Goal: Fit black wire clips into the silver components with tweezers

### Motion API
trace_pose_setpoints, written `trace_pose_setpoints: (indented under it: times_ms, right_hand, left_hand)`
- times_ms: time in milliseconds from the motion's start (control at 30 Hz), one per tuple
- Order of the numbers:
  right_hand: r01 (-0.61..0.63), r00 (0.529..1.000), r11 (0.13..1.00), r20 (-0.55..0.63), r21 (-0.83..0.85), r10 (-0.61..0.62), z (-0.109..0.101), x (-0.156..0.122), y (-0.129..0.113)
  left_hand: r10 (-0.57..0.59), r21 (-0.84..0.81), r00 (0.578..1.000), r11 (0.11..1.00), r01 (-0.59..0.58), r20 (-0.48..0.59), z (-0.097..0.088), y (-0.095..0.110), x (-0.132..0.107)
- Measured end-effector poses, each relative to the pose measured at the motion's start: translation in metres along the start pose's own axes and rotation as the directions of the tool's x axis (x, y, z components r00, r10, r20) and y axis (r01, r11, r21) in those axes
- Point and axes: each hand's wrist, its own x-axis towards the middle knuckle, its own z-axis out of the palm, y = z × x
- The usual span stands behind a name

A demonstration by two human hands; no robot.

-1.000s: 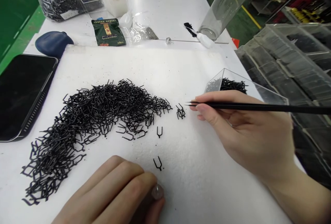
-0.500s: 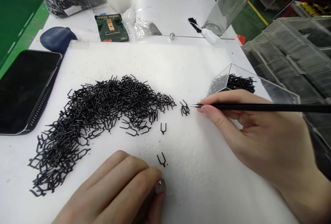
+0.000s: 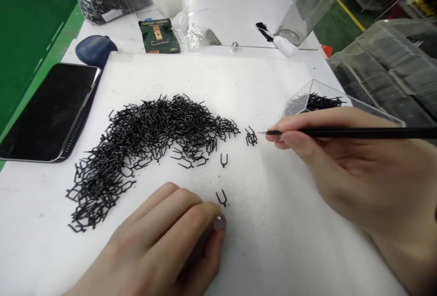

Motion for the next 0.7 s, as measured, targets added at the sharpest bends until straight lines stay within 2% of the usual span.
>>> trace_pose_setpoints:
  times_ms: [67,133,233,300,433,467,500,533,600,700]
  right_hand:
    - [-0.019,0.998,0.992,0.063,0.125,0.011,0.001,-0.004,-0.004]
    - [-0.036,0.979,0.967,0.202,0.252,-0.016,0.003,-0.006,-0.008]
    - [-0.06,0.921,0.928,0.379,0.368,-0.091,0.007,-0.005,-0.01]
    - [-0.067,0.888,0.918,0.442,0.391,-0.124,0.008,-0.005,-0.01]
    - [0.014,0.865,0.931,0.462,0.364,-0.194,0.007,-0.007,-0.008]
    - [0.04,0.864,0.934,0.458,0.355,-0.211,0.006,-0.007,-0.007]
    - [0.063,0.864,0.934,0.45,0.351,-0.227,0.006,-0.008,-0.007]
    - [0.079,0.863,0.934,0.445,0.35,-0.24,0.007,-0.009,-0.007]
    - [0.083,0.861,0.932,0.446,0.352,-0.245,0.008,-0.01,-0.007]
    - [0.078,0.859,0.92,0.443,0.385,-0.258,0.009,-0.01,-0.006]
  left_hand:
    - [0.016,0.046,1.0,0.999,-0.015,-0.02,0.0,0.002,0.0]
    - [0.025,0.077,0.999,0.997,-0.022,-0.031,-0.001,0.002,0.0]
    - [0.005,0.109,1.0,0.994,-0.006,0.013,-0.002,0.003,0.002]
    - [0.004,0.114,1.0,0.993,-0.005,0.01,-0.003,0.003,0.003]
    - [0.01,0.138,0.999,0.99,-0.016,0.041,-0.002,0.004,0.005]
    - [0.048,0.137,0.999,0.989,-0.046,-0.015,-0.002,0.005,0.005]
    - [0.055,0.146,0.998,0.988,-0.052,-0.016,-0.002,0.005,0.006]
    - [0.042,0.15,0.999,0.988,-0.045,0.023,-0.002,0.005,0.007]
    - [0.029,0.161,0.998,0.986,-0.038,0.055,-0.001,0.005,0.009]
    - [0.034,0.172,0.998,0.984,-0.041,0.045,-0.002,0.005,0.01]
